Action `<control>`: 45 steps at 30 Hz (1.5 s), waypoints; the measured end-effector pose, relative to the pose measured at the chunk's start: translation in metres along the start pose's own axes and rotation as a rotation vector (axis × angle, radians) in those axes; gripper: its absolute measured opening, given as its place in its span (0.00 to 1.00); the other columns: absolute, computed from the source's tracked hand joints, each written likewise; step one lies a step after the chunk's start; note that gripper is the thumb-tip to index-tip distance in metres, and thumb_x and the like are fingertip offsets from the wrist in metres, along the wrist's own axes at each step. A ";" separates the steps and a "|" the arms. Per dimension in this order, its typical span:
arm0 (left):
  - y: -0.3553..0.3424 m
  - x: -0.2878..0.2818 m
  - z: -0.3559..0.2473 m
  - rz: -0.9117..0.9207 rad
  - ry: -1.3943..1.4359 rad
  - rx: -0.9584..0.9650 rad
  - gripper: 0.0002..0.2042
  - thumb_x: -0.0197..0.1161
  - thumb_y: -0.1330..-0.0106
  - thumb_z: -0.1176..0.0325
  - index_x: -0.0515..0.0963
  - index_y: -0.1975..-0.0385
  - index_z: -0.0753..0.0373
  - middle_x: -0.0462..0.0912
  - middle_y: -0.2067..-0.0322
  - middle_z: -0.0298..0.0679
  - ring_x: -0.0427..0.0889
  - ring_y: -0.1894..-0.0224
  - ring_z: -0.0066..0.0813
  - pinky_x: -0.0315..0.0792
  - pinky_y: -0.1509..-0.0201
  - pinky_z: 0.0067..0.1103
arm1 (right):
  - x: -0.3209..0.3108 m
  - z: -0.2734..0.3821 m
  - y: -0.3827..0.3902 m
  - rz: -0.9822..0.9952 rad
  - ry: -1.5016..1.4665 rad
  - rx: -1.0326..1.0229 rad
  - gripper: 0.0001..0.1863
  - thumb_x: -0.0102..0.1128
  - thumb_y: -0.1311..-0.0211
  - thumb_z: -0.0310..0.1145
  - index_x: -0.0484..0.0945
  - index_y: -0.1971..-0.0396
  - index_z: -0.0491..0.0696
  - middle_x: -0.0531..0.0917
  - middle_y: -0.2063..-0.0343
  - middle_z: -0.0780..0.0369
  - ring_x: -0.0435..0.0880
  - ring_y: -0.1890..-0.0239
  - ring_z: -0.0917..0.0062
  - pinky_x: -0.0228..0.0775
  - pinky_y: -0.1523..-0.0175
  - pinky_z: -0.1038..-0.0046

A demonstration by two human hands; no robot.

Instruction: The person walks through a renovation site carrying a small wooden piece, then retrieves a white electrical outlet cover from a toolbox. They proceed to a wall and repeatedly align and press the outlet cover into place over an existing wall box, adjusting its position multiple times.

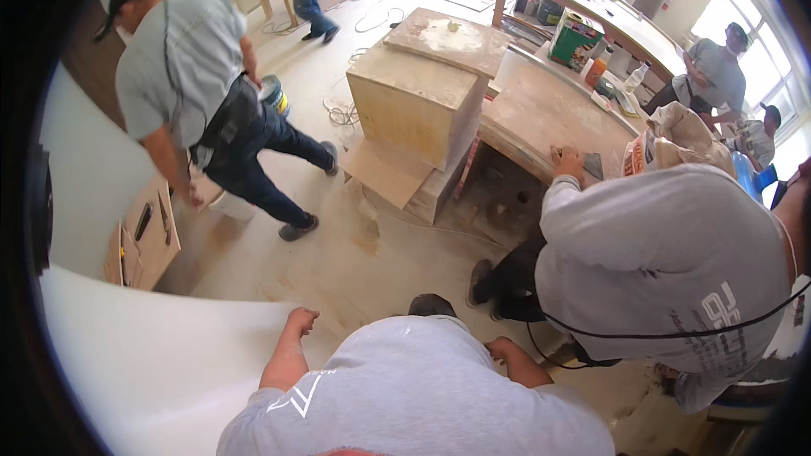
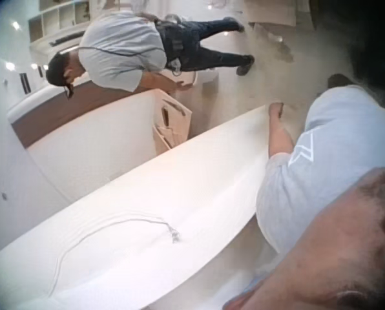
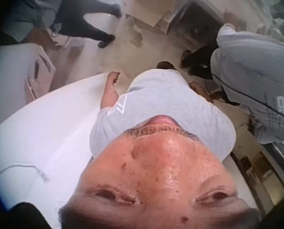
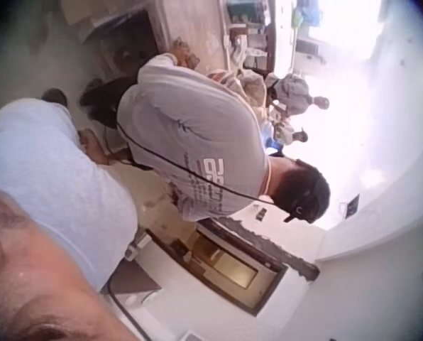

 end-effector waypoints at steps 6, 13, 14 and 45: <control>-0.062 -0.074 -0.026 0.023 0.295 0.002 0.15 0.65 0.39 0.57 0.81 0.69 0.67 0.84 0.75 0.44 0.79 0.81 0.30 0.73 0.75 0.27 | -0.007 0.157 -0.029 -0.083 0.251 -0.156 0.31 0.55 0.38 0.58 0.83 0.59 0.41 0.86 0.66 0.53 0.86 0.70 0.59 0.80 0.62 0.59; -0.151 -0.184 -0.112 -0.063 0.255 0.144 0.17 0.67 0.39 0.60 0.81 0.58 0.66 0.84 0.70 0.41 0.79 0.76 0.27 0.73 0.73 0.24 | -0.068 0.421 -0.038 -0.378 0.749 -0.638 0.19 0.44 0.29 0.47 0.82 0.51 0.56 0.80 0.51 0.49 0.80 0.50 0.50 0.73 0.48 0.53; -0.164 -0.199 -0.128 -0.082 0.236 0.173 0.18 0.68 0.41 0.59 0.82 0.58 0.67 0.86 0.69 0.44 0.81 0.75 0.28 0.75 0.69 0.25 | -0.081 0.453 -0.035 -0.419 0.710 -0.676 0.20 0.44 0.29 0.48 0.82 0.52 0.56 0.80 0.50 0.49 0.79 0.49 0.51 0.72 0.46 0.53; -0.586 -0.673 -0.208 0.064 -0.383 0.256 0.22 0.58 0.38 0.48 0.84 0.59 0.61 0.83 0.54 0.51 0.81 0.50 0.50 0.73 0.43 0.37 | -0.146 1.164 0.033 -0.385 -0.126 -0.818 0.21 0.64 0.37 0.44 0.81 0.57 0.39 0.84 0.71 0.60 0.82 0.68 0.76 0.74 0.63 0.74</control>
Point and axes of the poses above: each hand's wrist, its own y-axis away from the middle knuckle, its own x-axis out of the palm, z = x × y, the point moved 9 cm from there along -y, towards the middle knuckle
